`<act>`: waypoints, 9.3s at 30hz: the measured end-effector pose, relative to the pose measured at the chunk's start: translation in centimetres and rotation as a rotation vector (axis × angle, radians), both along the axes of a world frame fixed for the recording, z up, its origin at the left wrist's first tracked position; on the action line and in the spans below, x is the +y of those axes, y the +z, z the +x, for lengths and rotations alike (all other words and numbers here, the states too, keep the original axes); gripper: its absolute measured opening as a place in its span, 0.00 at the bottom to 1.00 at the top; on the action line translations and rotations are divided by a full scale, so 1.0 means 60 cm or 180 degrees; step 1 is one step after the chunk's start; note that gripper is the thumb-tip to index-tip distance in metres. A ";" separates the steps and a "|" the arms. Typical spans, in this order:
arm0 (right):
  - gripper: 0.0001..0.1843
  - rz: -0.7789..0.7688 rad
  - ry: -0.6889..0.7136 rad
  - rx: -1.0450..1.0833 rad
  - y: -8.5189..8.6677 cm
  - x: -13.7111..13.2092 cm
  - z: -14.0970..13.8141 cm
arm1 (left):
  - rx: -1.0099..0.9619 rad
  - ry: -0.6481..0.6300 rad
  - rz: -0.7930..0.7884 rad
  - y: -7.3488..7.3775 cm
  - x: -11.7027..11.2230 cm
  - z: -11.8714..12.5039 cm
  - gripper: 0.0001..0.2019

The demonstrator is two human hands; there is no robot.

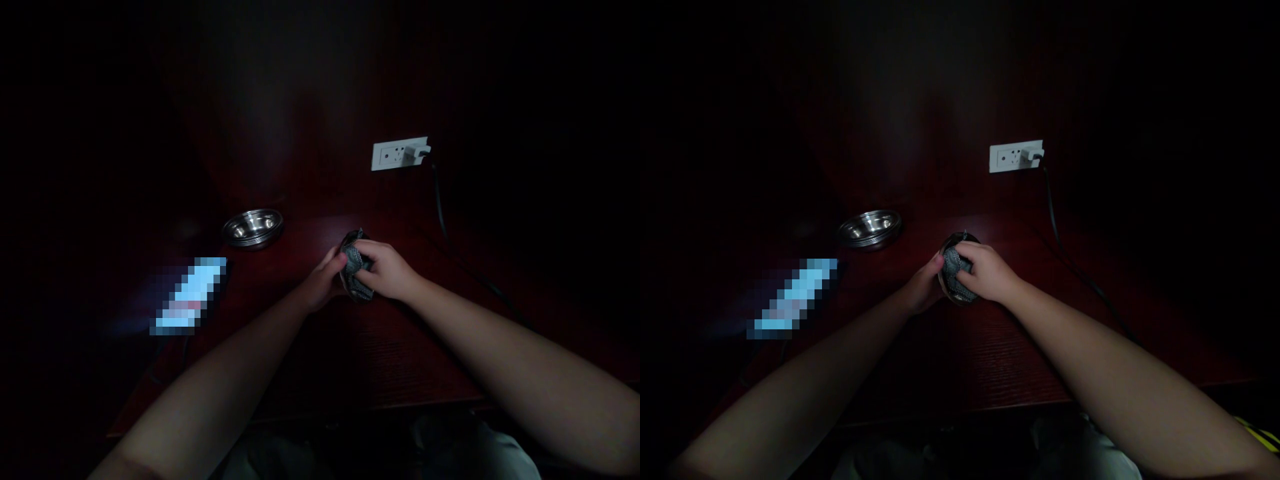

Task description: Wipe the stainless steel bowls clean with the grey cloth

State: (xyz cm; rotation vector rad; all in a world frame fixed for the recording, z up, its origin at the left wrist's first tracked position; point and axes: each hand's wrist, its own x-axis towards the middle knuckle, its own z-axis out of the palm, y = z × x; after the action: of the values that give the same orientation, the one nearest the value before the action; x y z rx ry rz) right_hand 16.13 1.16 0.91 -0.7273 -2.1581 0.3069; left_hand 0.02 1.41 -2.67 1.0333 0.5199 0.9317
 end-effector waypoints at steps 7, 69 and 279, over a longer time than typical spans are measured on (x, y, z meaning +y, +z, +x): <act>0.08 0.0078 -0.0231 0.0162 -0.003 0.003 0.002 | 0.0066 0.0007 0.0008 0.000 0.001 0.001 0.33; 0.08 -0.0377 -0.0319 -0.0909 0.009 -0.001 0.008 | 0.0012 0.0016 -0.0089 0.002 0.001 0.000 0.31; 0.06 -0.0565 0.0375 -0.0498 0.011 -0.012 0.003 | 0.0052 0.0078 -0.0135 0.000 0.000 -0.001 0.32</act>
State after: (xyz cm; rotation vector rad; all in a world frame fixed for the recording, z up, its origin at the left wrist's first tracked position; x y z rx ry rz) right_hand 16.30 0.42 1.60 -0.7453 -2.3483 0.5242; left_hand -0.04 1.43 -2.68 0.9990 0.5648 0.9307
